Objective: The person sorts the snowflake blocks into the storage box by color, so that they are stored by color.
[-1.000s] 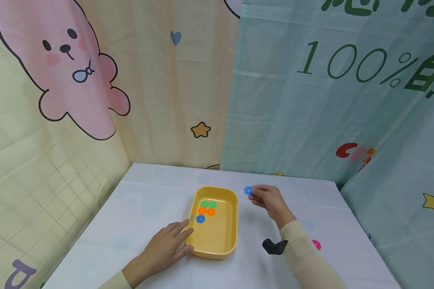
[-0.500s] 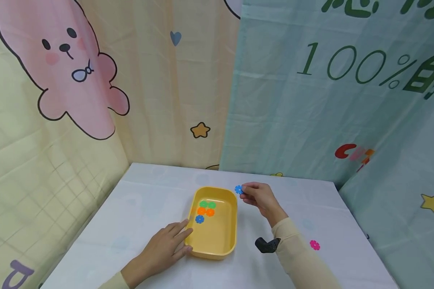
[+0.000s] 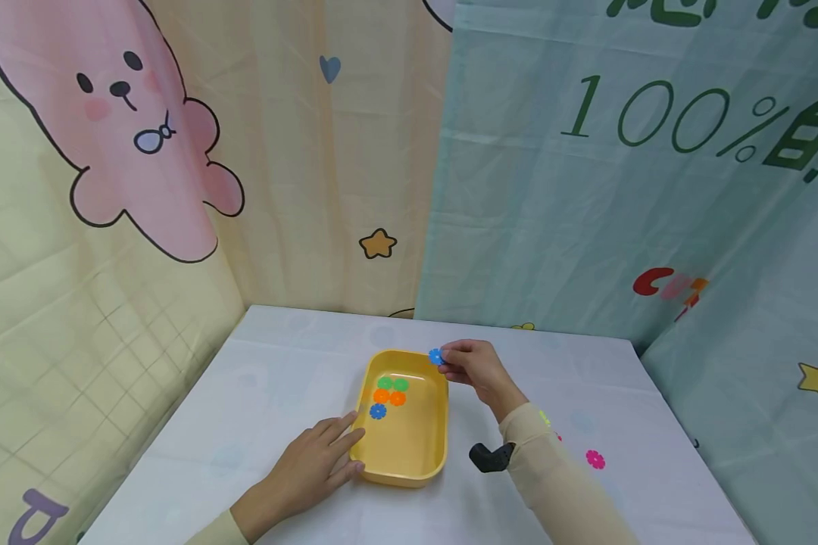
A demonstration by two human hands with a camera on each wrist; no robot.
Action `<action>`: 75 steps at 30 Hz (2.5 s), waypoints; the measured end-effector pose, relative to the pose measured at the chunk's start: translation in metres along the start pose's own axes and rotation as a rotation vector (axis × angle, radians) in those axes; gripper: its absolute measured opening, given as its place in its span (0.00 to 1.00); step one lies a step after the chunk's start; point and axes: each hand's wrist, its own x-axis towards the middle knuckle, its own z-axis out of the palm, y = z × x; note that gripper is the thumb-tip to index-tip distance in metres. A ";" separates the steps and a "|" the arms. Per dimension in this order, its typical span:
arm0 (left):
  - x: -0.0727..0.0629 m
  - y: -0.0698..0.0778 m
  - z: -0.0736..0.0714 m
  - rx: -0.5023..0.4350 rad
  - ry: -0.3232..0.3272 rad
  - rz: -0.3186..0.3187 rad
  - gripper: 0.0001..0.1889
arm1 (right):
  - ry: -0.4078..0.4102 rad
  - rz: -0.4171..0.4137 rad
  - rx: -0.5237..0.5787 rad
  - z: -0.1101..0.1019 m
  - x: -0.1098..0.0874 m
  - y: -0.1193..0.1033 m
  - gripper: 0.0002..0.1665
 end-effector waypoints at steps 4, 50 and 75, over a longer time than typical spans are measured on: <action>0.000 0.000 0.001 0.003 0.008 -0.001 0.29 | -0.031 0.008 -0.025 0.013 0.004 0.002 0.13; 0.000 0.000 -0.002 -0.019 -0.050 -0.017 0.29 | -0.123 -0.037 -0.652 0.100 0.005 0.037 0.04; 0.000 -0.001 -0.002 -0.003 -0.023 -0.004 0.30 | -0.093 -0.066 -0.395 0.063 -0.017 0.005 0.09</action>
